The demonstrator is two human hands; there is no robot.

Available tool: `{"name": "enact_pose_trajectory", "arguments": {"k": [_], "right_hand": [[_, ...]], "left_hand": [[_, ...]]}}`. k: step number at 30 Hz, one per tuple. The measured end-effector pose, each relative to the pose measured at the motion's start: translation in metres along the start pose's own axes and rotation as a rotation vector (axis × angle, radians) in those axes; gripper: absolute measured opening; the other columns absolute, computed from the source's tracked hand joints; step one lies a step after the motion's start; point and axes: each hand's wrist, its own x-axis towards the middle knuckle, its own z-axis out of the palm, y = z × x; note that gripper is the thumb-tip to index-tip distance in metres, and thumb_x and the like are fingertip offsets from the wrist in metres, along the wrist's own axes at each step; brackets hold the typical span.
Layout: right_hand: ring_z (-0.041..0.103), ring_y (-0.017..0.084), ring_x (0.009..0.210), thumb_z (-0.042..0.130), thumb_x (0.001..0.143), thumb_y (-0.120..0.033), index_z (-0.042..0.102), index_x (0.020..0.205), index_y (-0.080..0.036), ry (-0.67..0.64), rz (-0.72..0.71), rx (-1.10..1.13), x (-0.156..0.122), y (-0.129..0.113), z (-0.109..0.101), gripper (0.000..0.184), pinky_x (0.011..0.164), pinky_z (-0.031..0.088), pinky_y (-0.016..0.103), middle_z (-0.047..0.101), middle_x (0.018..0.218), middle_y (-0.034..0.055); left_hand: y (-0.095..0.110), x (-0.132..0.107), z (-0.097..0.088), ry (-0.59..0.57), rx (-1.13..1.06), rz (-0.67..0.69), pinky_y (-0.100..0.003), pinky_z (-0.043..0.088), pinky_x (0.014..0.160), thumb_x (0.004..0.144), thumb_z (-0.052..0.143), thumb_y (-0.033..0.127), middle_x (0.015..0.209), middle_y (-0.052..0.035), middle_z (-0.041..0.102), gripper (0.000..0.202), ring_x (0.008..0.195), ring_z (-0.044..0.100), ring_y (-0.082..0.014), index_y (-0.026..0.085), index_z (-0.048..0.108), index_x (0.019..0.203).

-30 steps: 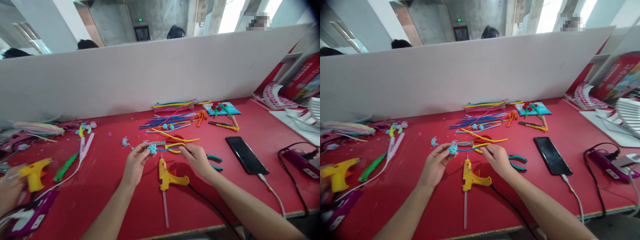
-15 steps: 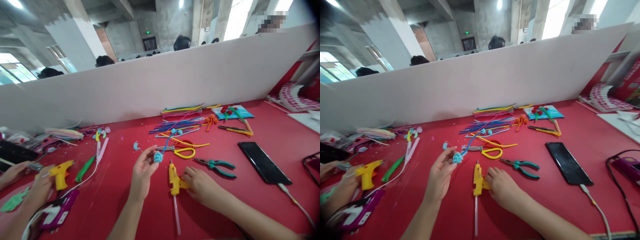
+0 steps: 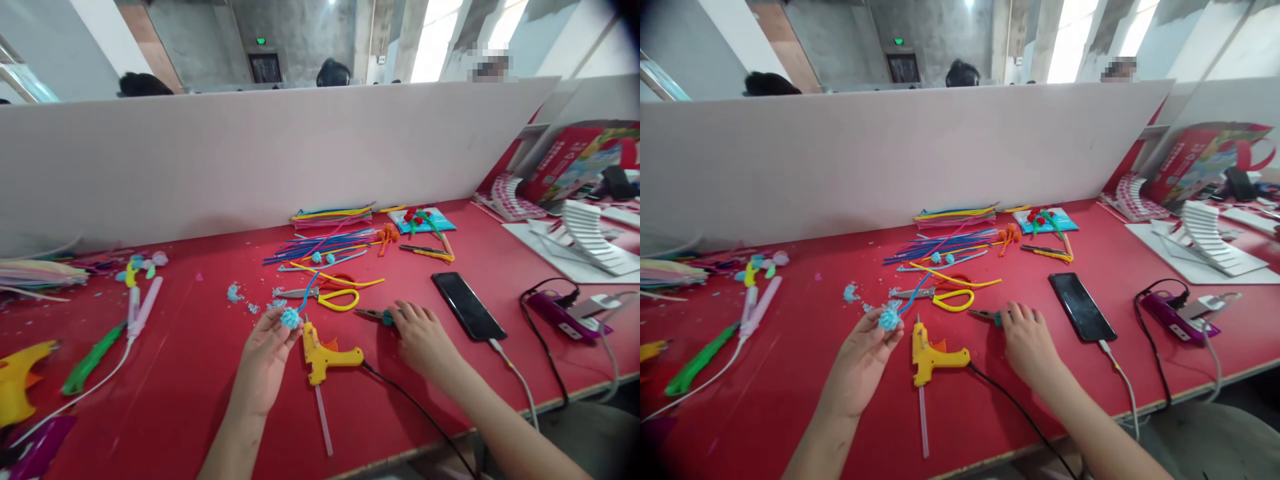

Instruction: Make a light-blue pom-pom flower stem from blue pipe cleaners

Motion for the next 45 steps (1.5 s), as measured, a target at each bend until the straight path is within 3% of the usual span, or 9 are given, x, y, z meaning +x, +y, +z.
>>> {"name": "enact_pose_trajectory", "arguments": {"k": [4,8,11,15,21,28,36,41,45], "right_hand": [[0.052,0.029,0.100,0.051,0.069,-0.009,0.056,0.113,-0.013,-0.029,0.004,0.022,0.000,0.024,0.010,0.044,0.085,0.037,0.039,0.059,0.107,0.0153],[0.053,0.026,0.088,0.053,0.067,-0.017,0.055,0.102,-0.016,-0.009,0.019,0.266,0.003,0.029,0.013,0.035,0.076,0.039,0.034,0.060,0.094,0.0100],[0.052,0.020,0.071,0.046,0.076,-0.026,0.054,0.087,-0.019,-0.104,0.135,0.696,0.004,0.031,0.012,0.015,0.065,0.039,0.031,0.056,0.078,0.0032],[0.049,0.016,0.062,0.042,0.084,-0.045,0.055,0.078,-0.019,-0.284,0.342,1.413,0.004,0.026,0.007,0.031,0.053,0.039,0.026,0.054,0.074,0.0016],[0.055,0.021,0.088,0.063,0.074,-0.037,0.067,0.070,-0.015,-0.293,0.226,1.853,-0.005,0.001,-0.004,0.023,0.080,0.043,0.032,0.063,0.091,0.0100],[0.063,0.023,0.087,0.062,0.070,-0.030,0.072,0.073,-0.022,-0.358,0.136,2.206,-0.019,-0.031,-0.014,0.014,0.085,0.045,0.039,0.066,0.099,0.0069],[0.061,0.028,0.093,0.054,0.078,-0.036,0.072,0.081,-0.017,-0.407,-0.024,2.007,-0.021,-0.038,-0.023,0.026,0.086,0.045,0.043,0.065,0.102,0.0122],[0.055,0.024,0.102,0.063,0.078,-0.030,0.071,0.087,-0.022,-0.110,-0.019,1.473,-0.022,-0.044,-0.030,0.015,0.090,0.042,0.035,0.061,0.105,0.0073],[0.052,0.023,0.106,0.063,0.079,-0.029,0.070,0.092,-0.025,0.022,-0.018,1.372,-0.012,-0.055,-0.041,0.015,0.093,0.041,0.033,0.057,0.107,0.0051]], "left_hand": [[-0.006,-0.005,0.003,-0.077,0.097,0.029,-0.022,0.045,0.078,0.068,0.071,0.016,0.086,0.0007,0.062,0.027,0.077,0.057,-0.0094,0.021,0.064,0.093],[-0.005,-0.011,0.013,-0.163,0.211,0.122,-0.019,0.044,0.075,0.070,0.070,0.017,0.098,-0.0021,0.060,0.024,0.082,0.054,-0.0099,0.020,0.063,0.093],[-0.004,-0.014,0.018,-0.194,0.248,0.157,-0.020,0.043,0.078,0.071,0.069,0.016,0.102,-0.0030,0.059,0.023,0.090,0.054,-0.0123,0.021,0.063,0.092],[-0.003,-0.019,0.021,-0.194,0.224,0.134,-0.025,0.046,0.074,0.071,0.068,0.017,0.102,-0.0037,0.058,0.022,0.080,0.058,-0.0126,0.021,0.061,0.092],[-0.003,-0.026,0.025,-0.139,0.206,0.074,-0.025,0.045,0.074,0.067,0.071,0.016,0.101,-0.0055,0.059,0.024,0.082,0.056,-0.0141,0.019,0.062,0.088],[-0.002,-0.034,0.023,-0.079,0.084,-0.051,-0.023,0.045,0.071,0.068,0.069,0.016,0.089,-0.0019,0.060,0.027,0.076,0.058,-0.0120,0.020,0.061,0.093],[0.000,-0.044,0.032,-0.058,0.092,-0.071,-0.020,0.044,0.064,0.067,0.070,0.017,0.087,-0.0019,0.060,0.025,0.070,0.056,-0.0098,0.018,0.059,0.090],[-0.003,-0.048,0.042,0.018,0.220,0.056,-0.018,0.043,0.065,0.065,0.070,0.016,0.082,-0.0017,0.059,0.026,0.073,0.053,-0.0097,0.018,0.060,0.088],[-0.007,-0.053,0.045,0.039,0.307,0.087,-0.022,0.045,0.070,0.065,0.069,0.017,0.088,-0.0030,0.059,0.031,0.076,0.055,-0.0121,0.019,0.059,0.093]]}}
